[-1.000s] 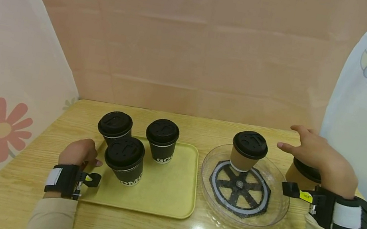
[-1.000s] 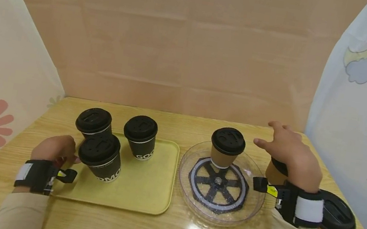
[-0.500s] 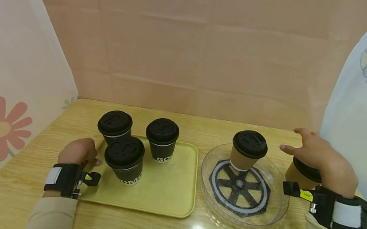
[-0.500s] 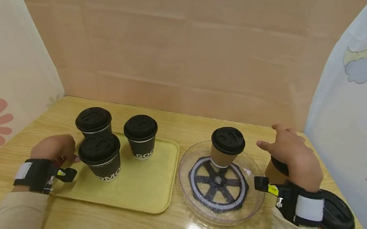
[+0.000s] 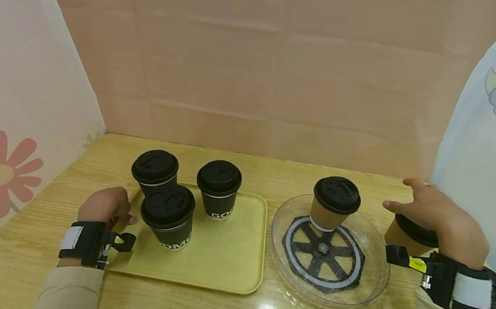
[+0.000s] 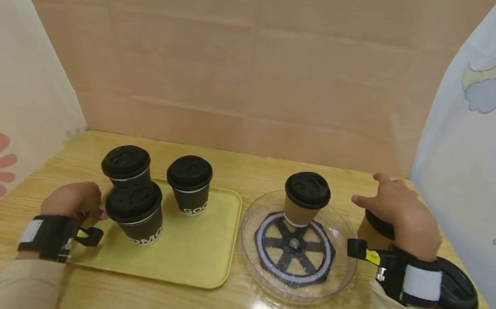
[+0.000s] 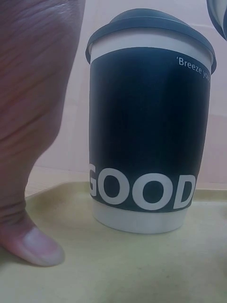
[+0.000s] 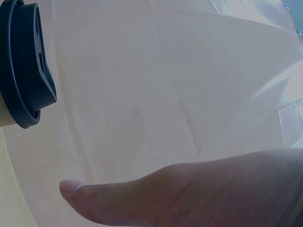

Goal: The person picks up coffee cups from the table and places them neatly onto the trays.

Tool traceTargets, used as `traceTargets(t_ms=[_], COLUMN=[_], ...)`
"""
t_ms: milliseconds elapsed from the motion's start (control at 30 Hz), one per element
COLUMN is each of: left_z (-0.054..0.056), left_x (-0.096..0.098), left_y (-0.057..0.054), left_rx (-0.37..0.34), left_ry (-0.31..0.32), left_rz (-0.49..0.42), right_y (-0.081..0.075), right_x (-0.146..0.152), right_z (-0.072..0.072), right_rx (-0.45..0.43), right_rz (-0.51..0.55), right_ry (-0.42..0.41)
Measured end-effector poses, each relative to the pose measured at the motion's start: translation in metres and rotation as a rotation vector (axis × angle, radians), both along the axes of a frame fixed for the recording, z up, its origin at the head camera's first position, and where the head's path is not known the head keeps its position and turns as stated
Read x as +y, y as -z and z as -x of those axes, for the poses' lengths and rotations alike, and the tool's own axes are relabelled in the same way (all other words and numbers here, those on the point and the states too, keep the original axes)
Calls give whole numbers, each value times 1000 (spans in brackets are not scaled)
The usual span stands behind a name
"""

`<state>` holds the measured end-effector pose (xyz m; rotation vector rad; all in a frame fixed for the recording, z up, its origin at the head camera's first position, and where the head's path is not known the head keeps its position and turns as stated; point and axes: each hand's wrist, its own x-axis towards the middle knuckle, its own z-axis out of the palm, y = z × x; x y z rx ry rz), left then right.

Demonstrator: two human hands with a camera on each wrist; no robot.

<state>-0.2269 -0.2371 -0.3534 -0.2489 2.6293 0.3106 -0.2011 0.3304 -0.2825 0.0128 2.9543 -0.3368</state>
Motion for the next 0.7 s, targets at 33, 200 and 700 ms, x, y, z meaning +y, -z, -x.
traceTargets(t_ms=[33, 200, 700], left_z=[0, -2, -1], left_x=[0, 1, 3], left_y=[0, 1, -1], left_rx=[2, 7, -1], left_ry=[2, 4, 5], left_rz=[-4, -14, -5], right_y=[1, 3, 9], right_x=[1, 4, 14], right_z=[0, 0, 2], right_rx=[-5, -20, -109], right_rz=[1, 9, 5], right_ry=[-2, -3, 0])
